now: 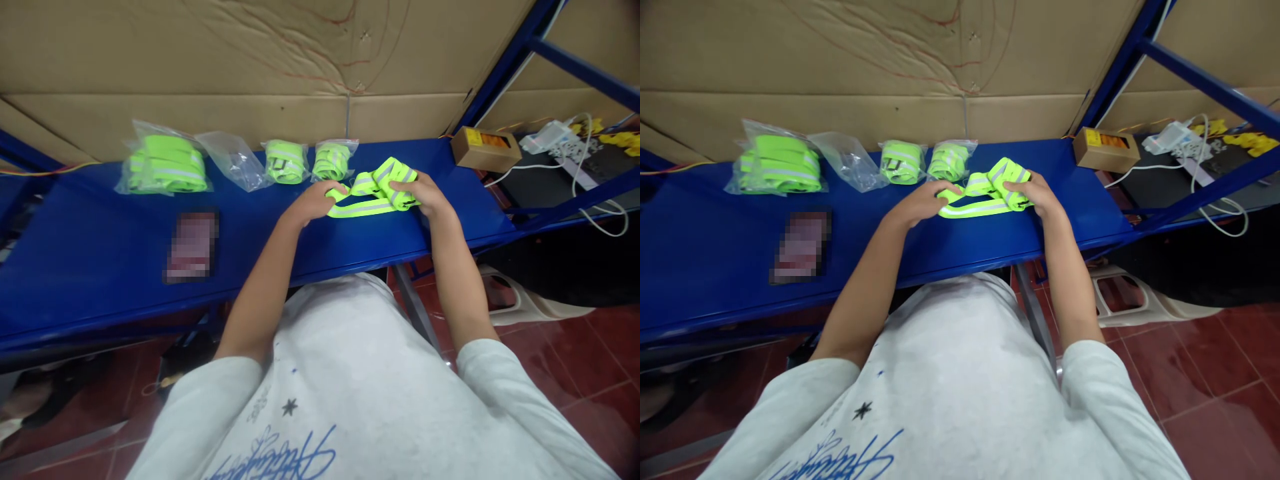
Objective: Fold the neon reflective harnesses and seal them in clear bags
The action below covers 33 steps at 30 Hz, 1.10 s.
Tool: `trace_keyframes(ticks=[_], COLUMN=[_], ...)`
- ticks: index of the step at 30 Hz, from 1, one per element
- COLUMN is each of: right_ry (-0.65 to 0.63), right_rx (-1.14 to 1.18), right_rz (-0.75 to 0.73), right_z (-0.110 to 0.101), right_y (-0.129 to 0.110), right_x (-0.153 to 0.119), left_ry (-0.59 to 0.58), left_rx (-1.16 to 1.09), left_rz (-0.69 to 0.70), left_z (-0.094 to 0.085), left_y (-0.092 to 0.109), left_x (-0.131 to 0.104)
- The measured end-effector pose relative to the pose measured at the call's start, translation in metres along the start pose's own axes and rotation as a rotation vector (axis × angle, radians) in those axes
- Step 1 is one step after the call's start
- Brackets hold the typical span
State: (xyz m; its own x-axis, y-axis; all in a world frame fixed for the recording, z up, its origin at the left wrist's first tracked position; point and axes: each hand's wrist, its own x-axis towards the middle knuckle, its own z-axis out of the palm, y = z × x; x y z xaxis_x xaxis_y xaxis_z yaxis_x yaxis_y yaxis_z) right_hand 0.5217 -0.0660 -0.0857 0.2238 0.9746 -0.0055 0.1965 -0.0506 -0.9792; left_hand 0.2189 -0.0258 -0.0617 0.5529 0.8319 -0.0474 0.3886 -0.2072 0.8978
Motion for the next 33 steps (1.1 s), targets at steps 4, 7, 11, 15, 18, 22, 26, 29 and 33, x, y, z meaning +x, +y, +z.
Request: trace_keyframes(ticks=[4,7,11,15,18,22,26,29,33], right_ry=[0.156,0.244,0.246,0.110,-0.015,-0.153,-0.300,-0.405,-0.278], right_rx=[-0.359,-0.755,-1.165,-1.364,-1.382,-1.338,-1.172,-1.042,-0.842], right_rz=[0.009,-0.088,-0.356,-0.500,-0.564,-0.543,-0.549,-0.549,-0.558], right_z=[0.016,0.038,0.067,0.083,0.087,0.082,0.066,0.059,0.067], right_y=[-0.004,-0.013,-0.027,-0.034,-0.034,-0.030,-0.024,-0.022,-0.017], right_x=[0.001,-0.013,-0.043,-0.067,-0.076,-0.080,-0.080,-0.083,-0.085], left_ry=[0.104,0.196,0.202,0.239,0.218,0.071,-0.114,-0.109,0.079], left_rx=[0.111,0.127,-0.009,-0.191,-0.227,-0.279,-0.233,0.053,0.519], left_rz=[0.028,0.085,0.176,0.215,0.316,0.373,0.327,0.340,0.415], left_z=[0.022,0.038,0.051,0.051,0.050,0.046,0.037,0.027,0.018], left_y=[-0.006,-0.006,0.002,0.012,0.018,0.021,0.022,0.025,0.030], left_x=[-0.039,-0.063,-0.073,-0.059,-0.039,-0.015,-0.011,-0.015,-0.012])
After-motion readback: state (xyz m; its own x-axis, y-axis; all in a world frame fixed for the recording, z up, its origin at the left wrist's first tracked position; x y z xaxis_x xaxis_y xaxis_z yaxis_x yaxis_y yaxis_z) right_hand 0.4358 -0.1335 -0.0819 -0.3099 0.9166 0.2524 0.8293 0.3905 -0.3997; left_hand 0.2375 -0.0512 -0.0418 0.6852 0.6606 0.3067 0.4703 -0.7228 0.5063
